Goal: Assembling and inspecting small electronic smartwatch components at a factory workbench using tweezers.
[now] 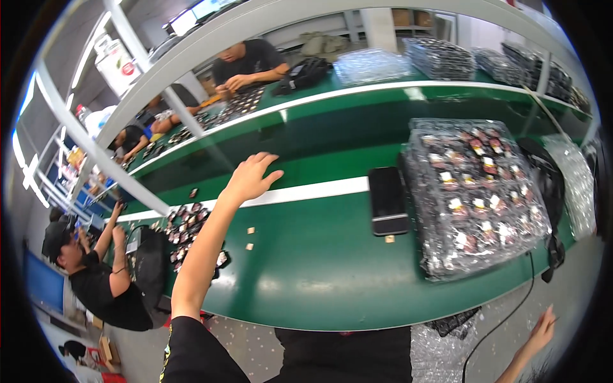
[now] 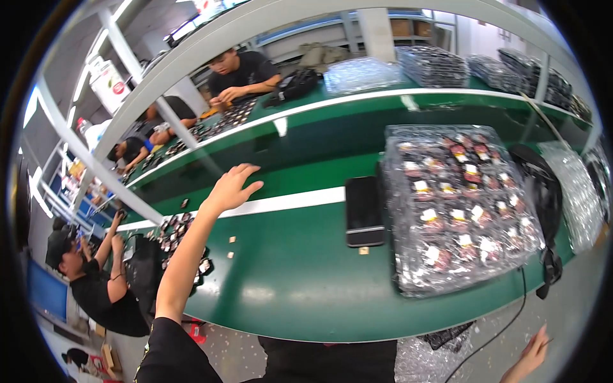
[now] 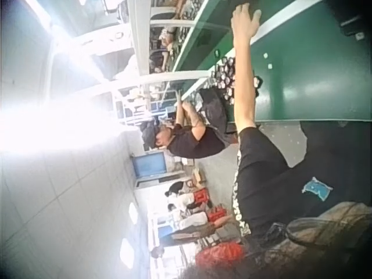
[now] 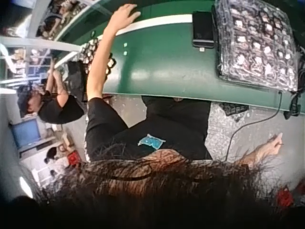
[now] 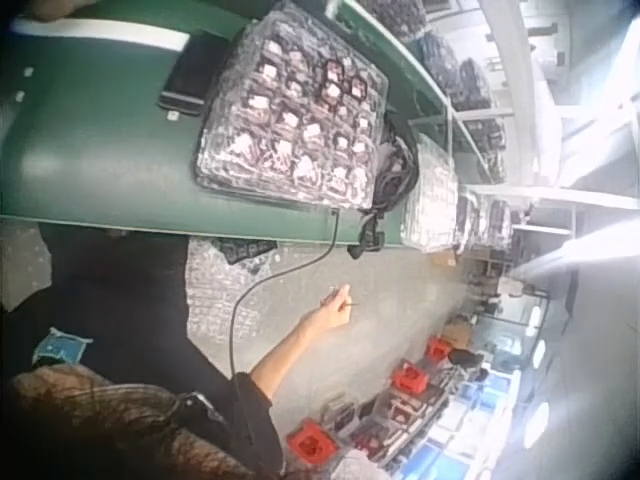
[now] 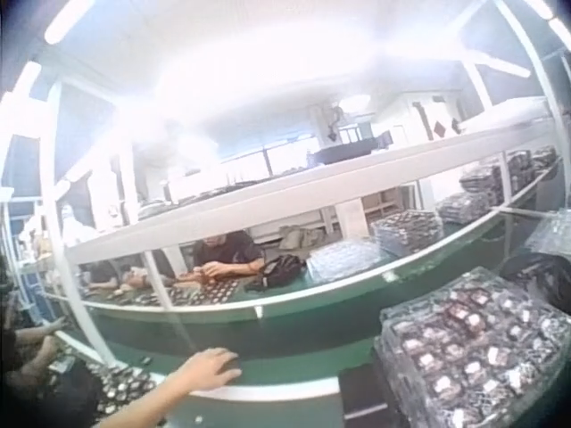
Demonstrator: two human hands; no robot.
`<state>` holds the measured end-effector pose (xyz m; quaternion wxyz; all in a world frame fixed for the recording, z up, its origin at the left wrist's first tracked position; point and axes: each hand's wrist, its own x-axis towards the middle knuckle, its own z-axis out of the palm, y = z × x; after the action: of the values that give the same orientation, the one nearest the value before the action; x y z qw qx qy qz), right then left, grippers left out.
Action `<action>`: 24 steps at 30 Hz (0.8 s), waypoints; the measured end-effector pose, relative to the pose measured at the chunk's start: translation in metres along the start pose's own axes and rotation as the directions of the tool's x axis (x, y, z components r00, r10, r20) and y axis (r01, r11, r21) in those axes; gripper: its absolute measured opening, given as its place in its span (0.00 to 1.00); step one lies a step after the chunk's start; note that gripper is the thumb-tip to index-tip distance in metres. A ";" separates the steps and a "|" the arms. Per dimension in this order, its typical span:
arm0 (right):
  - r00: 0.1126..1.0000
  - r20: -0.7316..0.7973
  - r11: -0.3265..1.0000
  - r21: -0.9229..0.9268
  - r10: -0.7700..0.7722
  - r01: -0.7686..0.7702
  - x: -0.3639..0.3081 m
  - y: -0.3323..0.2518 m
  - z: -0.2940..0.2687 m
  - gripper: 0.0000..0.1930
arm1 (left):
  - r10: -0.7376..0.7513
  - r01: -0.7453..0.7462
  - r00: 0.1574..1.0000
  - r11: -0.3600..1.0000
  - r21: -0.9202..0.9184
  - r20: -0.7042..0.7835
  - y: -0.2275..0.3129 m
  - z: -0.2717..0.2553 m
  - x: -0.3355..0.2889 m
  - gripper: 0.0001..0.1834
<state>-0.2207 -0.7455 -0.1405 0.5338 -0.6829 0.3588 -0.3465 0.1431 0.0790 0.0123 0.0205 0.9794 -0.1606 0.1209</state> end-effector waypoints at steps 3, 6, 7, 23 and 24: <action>0.971 0.067 0.967 -0.126 0.231 -0.222 -0.040 0.179 -0.086 0.20 | -0.263 0.257 0.961 0.963 0.075 0.088 -0.065 0.032 -0.029 0.35; 0.960 0.203 0.838 -0.543 0.193 -0.053 -0.203 0.082 0.055 0.22 | -0.357 0.359 0.932 0.933 -0.023 0.063 -0.099 0.004 -0.090 0.33; 0.941 0.201 0.815 -0.569 0.272 -0.114 -0.233 0.047 0.069 0.24 | -0.317 0.318 0.948 0.946 -0.064 0.032 -0.100 0.009 -0.087 0.32; 0.453 0.865 0.971 0.241 -0.216 0.003 -0.286 -0.166 0.187 0.19 | 0.460 -0.432 0.888 0.838 -0.334 0.006 0.148 -0.019 -0.098 0.25; 0.398 0.886 0.969 0.242 -0.239 0.043 -0.285 -0.173 0.202 0.18 | 0.474 -0.439 0.881 0.828 -0.350 0.016 0.161 -0.016 -0.104 0.24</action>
<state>-0.1701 -0.3736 -0.0355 0.6704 -0.7376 -0.0805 0.0045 -0.0071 -0.0401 0.0024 0.1493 0.8992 -0.4090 0.0428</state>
